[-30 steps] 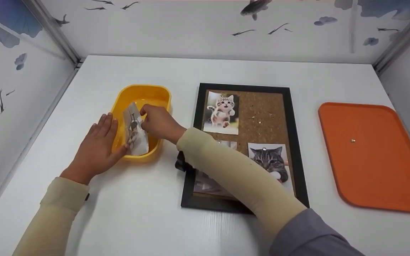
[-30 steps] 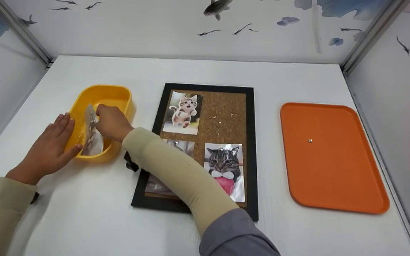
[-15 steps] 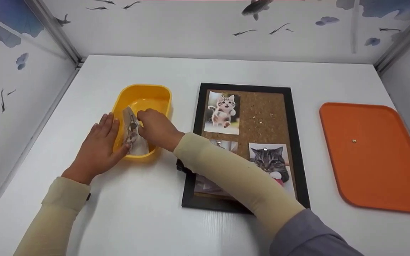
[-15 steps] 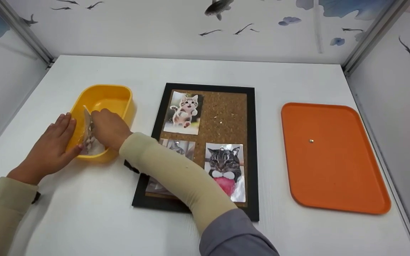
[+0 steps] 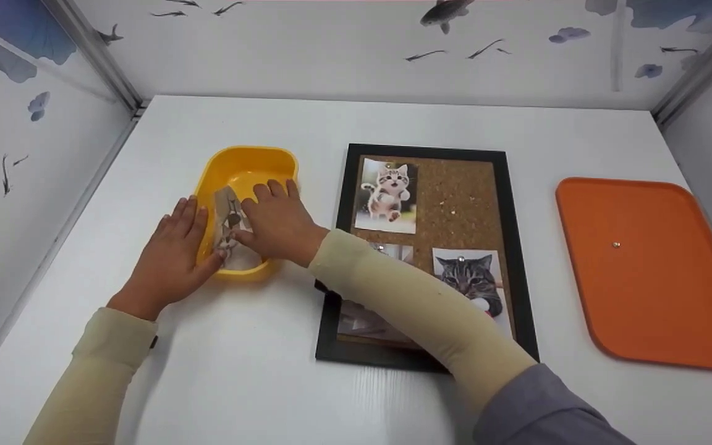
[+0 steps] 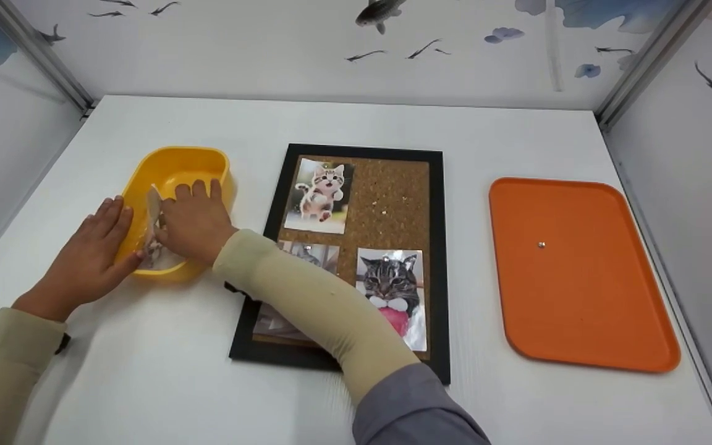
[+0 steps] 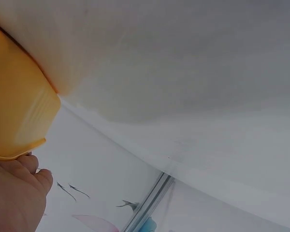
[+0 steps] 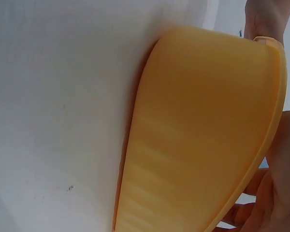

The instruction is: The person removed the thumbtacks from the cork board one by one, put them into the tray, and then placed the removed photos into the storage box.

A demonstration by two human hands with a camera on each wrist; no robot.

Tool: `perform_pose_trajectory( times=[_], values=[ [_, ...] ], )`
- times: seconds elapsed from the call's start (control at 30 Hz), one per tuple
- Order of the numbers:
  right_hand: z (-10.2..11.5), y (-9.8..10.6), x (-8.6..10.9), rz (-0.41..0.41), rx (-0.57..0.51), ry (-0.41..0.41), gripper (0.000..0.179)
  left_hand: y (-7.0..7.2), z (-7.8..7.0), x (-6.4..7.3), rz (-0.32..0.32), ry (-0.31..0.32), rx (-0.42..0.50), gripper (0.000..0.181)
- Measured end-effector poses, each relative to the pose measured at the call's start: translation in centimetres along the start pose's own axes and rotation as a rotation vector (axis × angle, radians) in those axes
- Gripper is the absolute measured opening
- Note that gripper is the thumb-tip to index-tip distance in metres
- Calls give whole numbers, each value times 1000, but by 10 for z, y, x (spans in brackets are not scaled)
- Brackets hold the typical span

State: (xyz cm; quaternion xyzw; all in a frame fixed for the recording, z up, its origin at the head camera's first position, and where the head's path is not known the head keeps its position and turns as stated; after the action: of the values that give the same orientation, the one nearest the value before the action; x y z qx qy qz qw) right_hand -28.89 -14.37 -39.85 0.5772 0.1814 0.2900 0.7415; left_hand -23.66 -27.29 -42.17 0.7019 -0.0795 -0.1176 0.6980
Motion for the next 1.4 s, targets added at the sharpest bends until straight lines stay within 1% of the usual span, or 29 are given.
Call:
perform_pose_trajectory(
  times=[0.1, 0.23, 0.33, 0.47, 0.63, 0.83, 0.97, 1.13, 1.2, 1.27, 1.4],
  values=[
    [-4, -1, 2, 24, 42, -19, 70, 0, 1, 0, 4, 1, -2, 83],
    [-8, -2, 4, 37, 68, -31, 73, 0, 1, 0, -1, -1, 1, 83],
    [-11, -1, 9, 29, 83, -27, 75, 1, 1, 1, -5, 1, 5, 83],
    [-16, 2, 15, -5, 103, -13, 73, 4, 1, 1, -11, -5, 11, 82],
    [-20, 3, 18, -29, 100, 9, 71, 8, 1, 1, -25, -16, 24, 81],
    [-27, 4, 20, -17, 66, 17, 73, 4, 2, 0, 7, -1, 17, 83],
    [-40, 11, 25, -26, 31, 33, 71, 1, 1, 0, 20, 7, 18, 83],
    [-62, 18, 38, 1, 10, 104, 68, -3, 0, -1, 37, 19, 15, 84],
    [-70, 21, 44, 20, 11, 132, 70, -3, 0, 0, 38, 22, 14, 83],
    [-78, 24, 50, 22, 19, 153, 71, -3, 0, 0, 40, 23, 13, 83],
    [-100, 31, 59, 6, 51, 151, 72, -3, -1, -1, 37, 24, 15, 84]
  ],
)
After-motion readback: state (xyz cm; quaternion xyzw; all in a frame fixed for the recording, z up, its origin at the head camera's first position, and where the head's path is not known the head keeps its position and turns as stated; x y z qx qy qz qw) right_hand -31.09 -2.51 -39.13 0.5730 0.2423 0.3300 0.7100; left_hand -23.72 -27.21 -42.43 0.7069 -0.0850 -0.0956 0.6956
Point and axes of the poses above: each hand's wrist, its own x-axis away from the middle knuckle, its own y-axis out of the back of the hand, z = x × y, the point moved 9 cm from there along -x, towards the middle knuckle, and after that the axes turned 9 degrees about -x, right-handed, at the moved point
